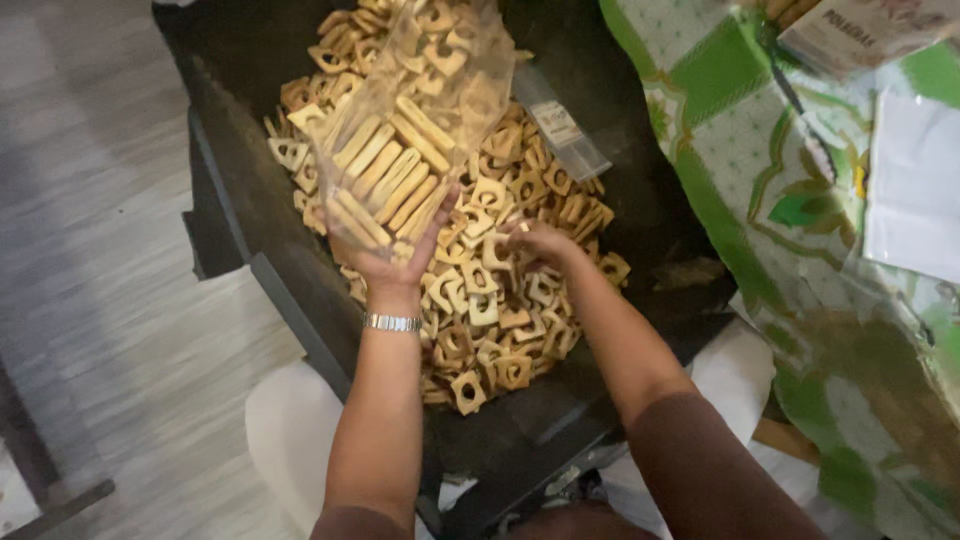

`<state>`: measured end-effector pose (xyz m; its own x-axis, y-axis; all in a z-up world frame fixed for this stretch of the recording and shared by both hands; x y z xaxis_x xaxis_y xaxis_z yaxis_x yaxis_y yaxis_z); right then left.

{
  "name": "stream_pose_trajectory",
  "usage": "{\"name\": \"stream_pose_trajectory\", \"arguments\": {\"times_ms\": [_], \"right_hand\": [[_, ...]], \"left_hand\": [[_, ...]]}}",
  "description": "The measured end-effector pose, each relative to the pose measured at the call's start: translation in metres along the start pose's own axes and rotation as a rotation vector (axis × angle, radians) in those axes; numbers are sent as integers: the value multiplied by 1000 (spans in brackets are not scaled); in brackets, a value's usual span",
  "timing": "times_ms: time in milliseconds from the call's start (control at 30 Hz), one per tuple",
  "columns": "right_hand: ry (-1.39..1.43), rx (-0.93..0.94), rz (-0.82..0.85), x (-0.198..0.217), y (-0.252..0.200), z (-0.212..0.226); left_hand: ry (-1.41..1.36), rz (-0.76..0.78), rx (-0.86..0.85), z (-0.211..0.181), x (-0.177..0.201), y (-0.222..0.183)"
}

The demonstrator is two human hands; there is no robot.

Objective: The person scoops ring-shaped and stick-shaped snacks from a large black bin into clear plastic bags. They arrange the snacks inside the bags, place a small white label on each bag, and set the filled bags on a nearby table.

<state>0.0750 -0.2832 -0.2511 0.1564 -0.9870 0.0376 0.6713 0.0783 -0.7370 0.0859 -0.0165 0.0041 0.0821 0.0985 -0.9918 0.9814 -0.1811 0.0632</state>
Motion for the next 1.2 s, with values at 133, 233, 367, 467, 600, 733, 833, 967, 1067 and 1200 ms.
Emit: {"name": "stream_pose_trajectory", "arguments": {"times_ms": [133,233,367,467,600,733,833,967,1067,1200], "right_hand": [[44,1,-119,8,36,-28],[180,-29,-106,11,38,-34],[154,-115,-214,3,41,-40],[-212,43,-393,-10,36,-27],[-425,-39,-406,-19,20,-9],[6,-103,-298,-19,-17,19],[-19,103,-299,-22,-28,57],[-492,517,-299,-55,-28,90],[-907,328,-314,-83,-20,83],[-945,245,-498,-76,-29,81]], "left_hand": [[3,38,-13,-1,3,2],[-49,66,3,0,4,2],[34,42,8,0,6,0],[-10,51,-5,3,3,2],[2,68,-4,5,2,4],[102,68,-20,1,-1,0],[100,68,-13,1,-7,1],[51,28,-10,-1,0,1],[83,29,-54,-7,2,1],[66,0,-65,-14,1,2]]}}
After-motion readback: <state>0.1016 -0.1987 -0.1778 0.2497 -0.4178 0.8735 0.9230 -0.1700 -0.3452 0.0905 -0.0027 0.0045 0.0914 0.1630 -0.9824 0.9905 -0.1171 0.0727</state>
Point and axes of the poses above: each hand's wrist, its own y-axis towards the middle knuckle, its own x-axis out of the back of the hand, z = x × y, the point moved 9 cm from there along y, towards the middle knuckle, and after that the axes turned 1 degree about -z, right-handed, at the moved point
